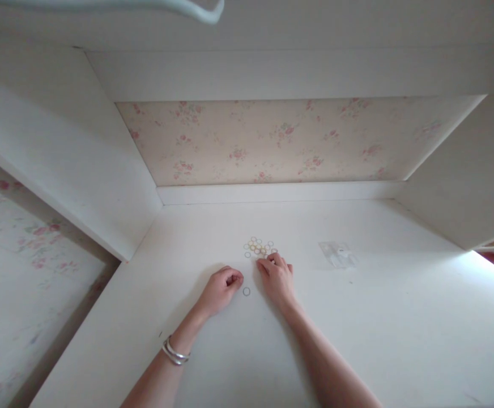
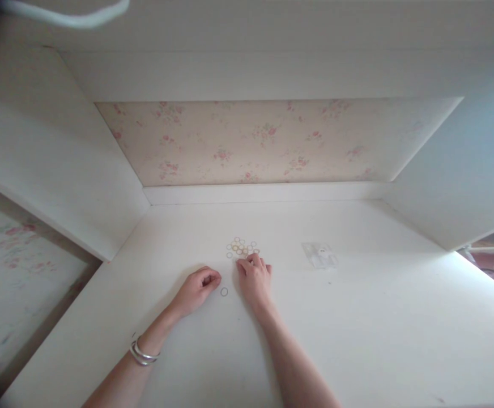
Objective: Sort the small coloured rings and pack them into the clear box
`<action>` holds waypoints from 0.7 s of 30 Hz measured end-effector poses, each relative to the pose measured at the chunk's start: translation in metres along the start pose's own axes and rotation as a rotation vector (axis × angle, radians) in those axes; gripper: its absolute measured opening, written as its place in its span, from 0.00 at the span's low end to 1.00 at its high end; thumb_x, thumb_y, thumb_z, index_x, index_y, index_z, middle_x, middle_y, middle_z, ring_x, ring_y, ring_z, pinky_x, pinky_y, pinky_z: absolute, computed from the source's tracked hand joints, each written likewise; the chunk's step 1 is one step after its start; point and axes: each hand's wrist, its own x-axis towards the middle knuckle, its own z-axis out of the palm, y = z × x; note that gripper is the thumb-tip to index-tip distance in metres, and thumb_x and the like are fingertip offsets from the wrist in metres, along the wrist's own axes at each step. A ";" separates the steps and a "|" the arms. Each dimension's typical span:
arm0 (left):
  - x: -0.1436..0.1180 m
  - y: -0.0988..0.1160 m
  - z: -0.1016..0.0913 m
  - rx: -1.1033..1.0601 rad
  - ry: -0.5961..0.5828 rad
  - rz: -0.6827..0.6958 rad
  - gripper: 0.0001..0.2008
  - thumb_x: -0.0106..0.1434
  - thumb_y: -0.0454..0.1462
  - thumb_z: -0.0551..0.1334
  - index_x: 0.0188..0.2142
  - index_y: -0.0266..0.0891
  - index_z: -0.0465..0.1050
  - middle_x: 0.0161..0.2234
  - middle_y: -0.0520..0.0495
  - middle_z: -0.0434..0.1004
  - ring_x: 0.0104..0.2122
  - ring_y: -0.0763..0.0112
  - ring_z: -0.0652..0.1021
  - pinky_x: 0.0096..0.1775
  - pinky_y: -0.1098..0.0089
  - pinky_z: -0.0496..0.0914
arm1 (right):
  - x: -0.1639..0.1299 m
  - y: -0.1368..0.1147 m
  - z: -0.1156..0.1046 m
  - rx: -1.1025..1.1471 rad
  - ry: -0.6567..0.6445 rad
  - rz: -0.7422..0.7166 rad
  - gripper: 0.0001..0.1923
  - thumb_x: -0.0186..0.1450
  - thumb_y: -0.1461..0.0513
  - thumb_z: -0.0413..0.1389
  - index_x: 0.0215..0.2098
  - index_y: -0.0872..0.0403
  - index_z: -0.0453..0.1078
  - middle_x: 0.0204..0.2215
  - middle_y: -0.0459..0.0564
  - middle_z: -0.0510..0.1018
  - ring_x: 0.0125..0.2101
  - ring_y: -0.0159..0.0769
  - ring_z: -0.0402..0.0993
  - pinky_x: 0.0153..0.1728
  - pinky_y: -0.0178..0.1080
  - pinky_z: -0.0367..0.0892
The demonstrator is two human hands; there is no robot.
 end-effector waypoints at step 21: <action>0.000 0.000 0.001 -0.007 0.022 0.004 0.09 0.61 0.40 0.55 0.33 0.39 0.72 0.31 0.49 0.73 0.30 0.72 0.72 0.34 0.72 0.66 | -0.020 -0.011 -0.014 0.203 -0.234 -0.430 0.06 0.58 0.64 0.55 0.29 0.47 0.75 0.31 0.46 0.70 0.34 0.33 0.63 0.39 0.39 0.54</action>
